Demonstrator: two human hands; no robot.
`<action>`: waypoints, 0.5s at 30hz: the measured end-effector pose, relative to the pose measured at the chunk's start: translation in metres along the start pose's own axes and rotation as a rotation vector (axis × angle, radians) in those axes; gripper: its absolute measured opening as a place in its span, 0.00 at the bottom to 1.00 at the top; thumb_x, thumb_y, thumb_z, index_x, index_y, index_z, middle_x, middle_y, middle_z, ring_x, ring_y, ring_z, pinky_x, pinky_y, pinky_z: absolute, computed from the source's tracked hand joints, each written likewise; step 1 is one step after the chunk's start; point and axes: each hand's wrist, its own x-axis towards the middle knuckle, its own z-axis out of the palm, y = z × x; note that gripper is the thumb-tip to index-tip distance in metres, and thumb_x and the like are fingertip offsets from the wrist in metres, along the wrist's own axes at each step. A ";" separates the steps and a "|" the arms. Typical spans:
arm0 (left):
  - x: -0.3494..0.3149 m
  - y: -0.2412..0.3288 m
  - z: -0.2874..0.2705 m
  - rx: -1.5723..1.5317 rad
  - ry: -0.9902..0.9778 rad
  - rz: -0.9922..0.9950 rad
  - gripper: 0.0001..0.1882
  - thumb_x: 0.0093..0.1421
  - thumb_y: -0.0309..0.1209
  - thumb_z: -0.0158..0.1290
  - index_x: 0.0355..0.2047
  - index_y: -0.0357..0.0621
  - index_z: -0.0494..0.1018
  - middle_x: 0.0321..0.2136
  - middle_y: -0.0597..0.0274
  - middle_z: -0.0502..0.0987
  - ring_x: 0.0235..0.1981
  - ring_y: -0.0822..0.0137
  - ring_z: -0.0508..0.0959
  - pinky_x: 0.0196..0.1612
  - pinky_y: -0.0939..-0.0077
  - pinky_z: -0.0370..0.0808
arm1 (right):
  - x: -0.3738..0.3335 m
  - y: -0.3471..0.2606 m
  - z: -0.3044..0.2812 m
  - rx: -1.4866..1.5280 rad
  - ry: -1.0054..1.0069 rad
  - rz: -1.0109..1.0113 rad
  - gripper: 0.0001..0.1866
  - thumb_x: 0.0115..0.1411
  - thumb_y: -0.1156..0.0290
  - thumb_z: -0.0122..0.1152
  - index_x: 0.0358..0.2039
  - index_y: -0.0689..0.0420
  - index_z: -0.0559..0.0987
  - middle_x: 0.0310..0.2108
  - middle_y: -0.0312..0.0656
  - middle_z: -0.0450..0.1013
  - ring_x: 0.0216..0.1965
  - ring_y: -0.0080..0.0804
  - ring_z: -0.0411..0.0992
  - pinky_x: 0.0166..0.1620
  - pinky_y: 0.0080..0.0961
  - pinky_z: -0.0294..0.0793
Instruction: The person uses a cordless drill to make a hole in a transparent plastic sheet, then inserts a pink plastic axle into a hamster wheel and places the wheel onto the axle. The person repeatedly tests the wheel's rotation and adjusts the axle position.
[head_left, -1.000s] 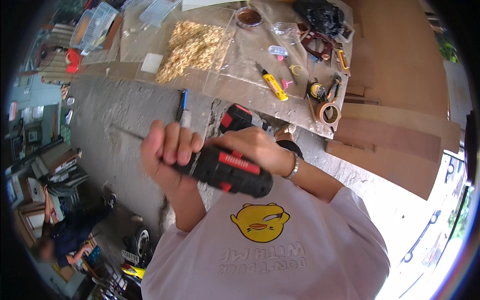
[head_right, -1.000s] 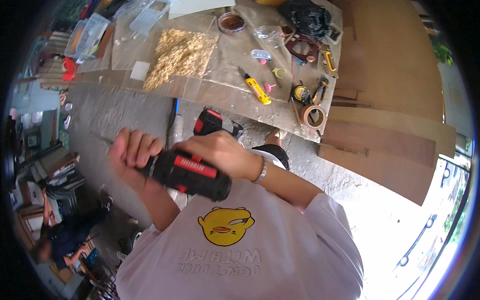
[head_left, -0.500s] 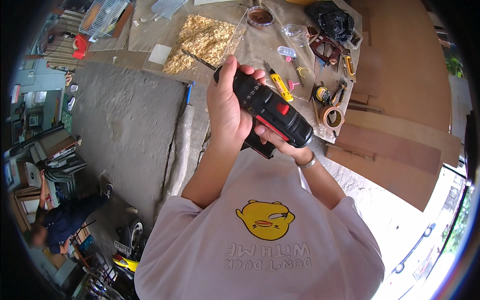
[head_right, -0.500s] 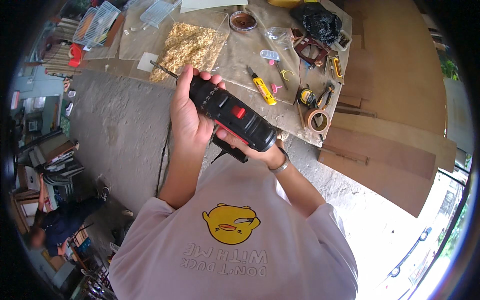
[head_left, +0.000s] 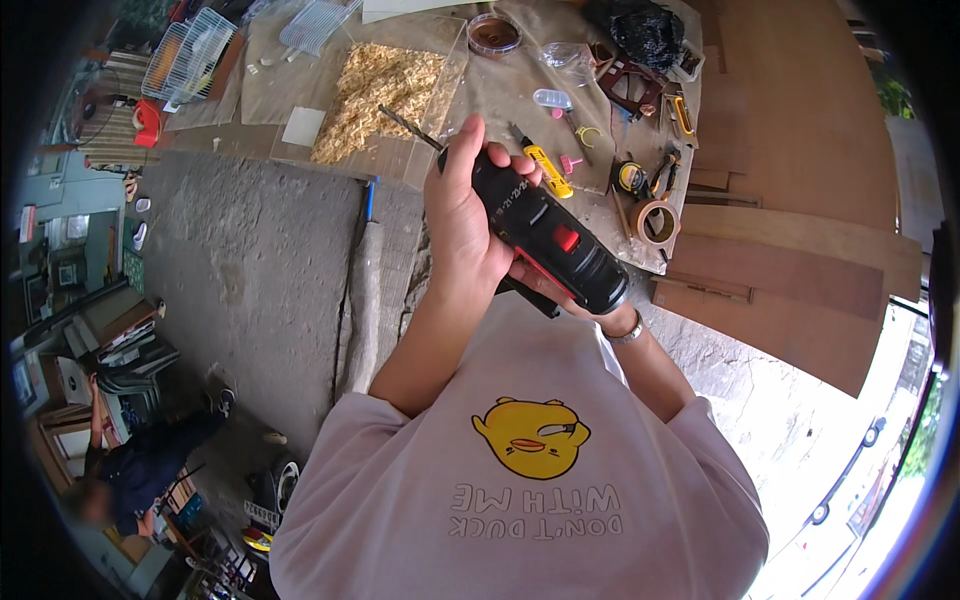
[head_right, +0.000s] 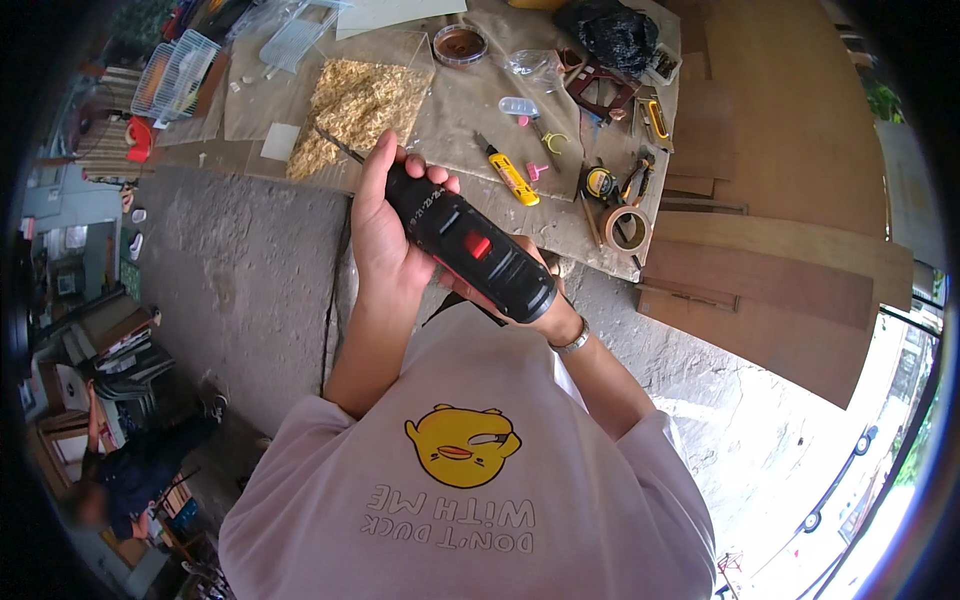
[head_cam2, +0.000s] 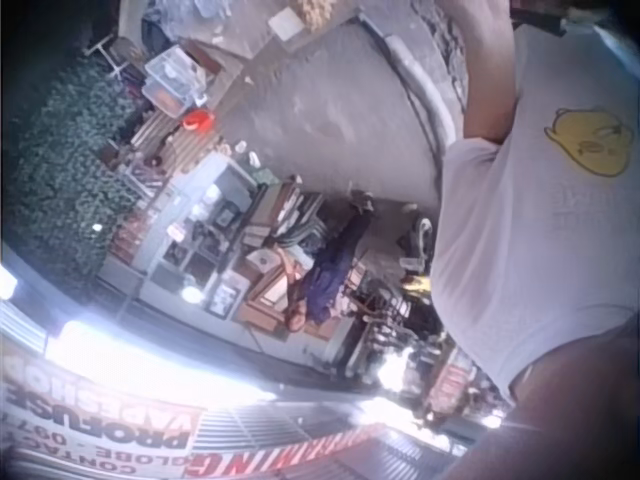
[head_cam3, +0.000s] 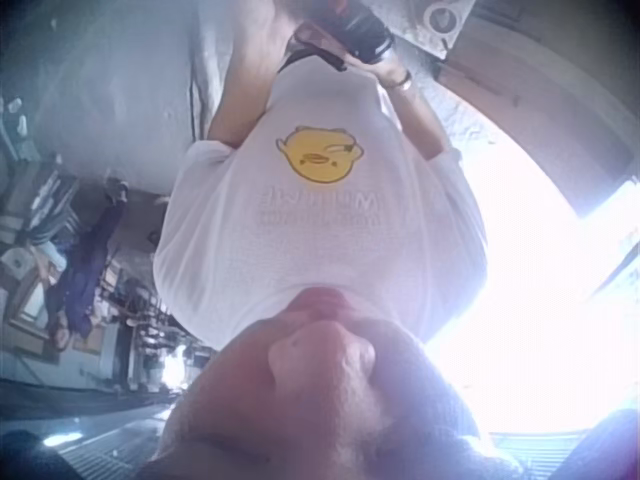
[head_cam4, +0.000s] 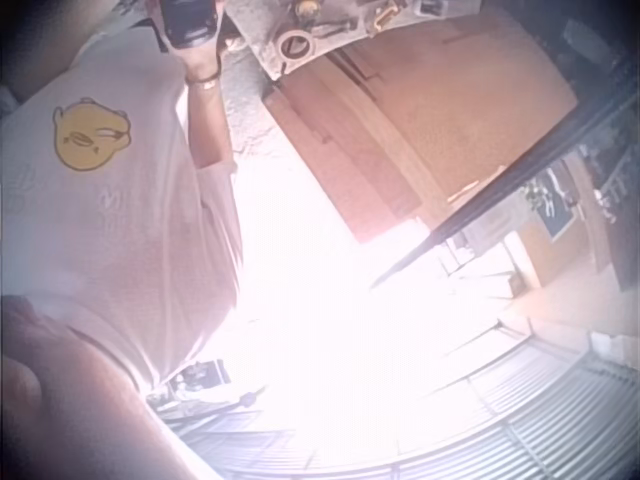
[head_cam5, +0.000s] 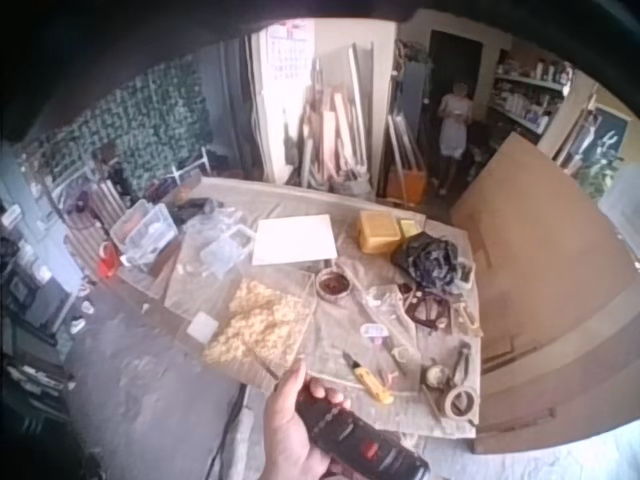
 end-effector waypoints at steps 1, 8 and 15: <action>-0.002 -0.001 0.000 0.001 -0.010 -0.006 0.12 0.67 0.38 0.59 0.32 0.50 0.69 0.23 0.69 0.72 0.27 0.68 0.78 0.40 0.64 0.80 | -0.001 0.001 -0.002 -0.118 -0.020 -0.077 0.15 0.57 0.70 0.74 0.44 0.58 0.81 0.32 0.43 0.78 0.29 0.42 0.78 0.33 0.29 0.78; -0.003 -0.004 -0.003 0.015 -0.019 -0.006 0.11 0.67 0.36 0.59 0.31 0.50 0.69 0.21 0.70 0.70 0.25 0.70 0.76 0.40 0.64 0.79 | 0.005 -0.014 -0.003 -0.361 -0.008 -0.168 0.19 0.56 0.72 0.74 0.46 0.60 0.79 0.38 0.46 0.77 0.30 0.44 0.78 0.34 0.31 0.78; 0.000 -0.013 -0.006 0.074 -0.187 -0.004 0.14 0.70 0.45 0.56 0.38 0.48 0.72 0.33 0.59 0.79 0.41 0.57 0.82 0.51 0.56 0.77 | -0.012 -0.010 -0.006 0.411 0.089 0.253 0.33 0.59 0.56 0.73 0.60 0.58 0.72 0.34 0.44 0.78 0.28 0.32 0.76 0.31 0.25 0.74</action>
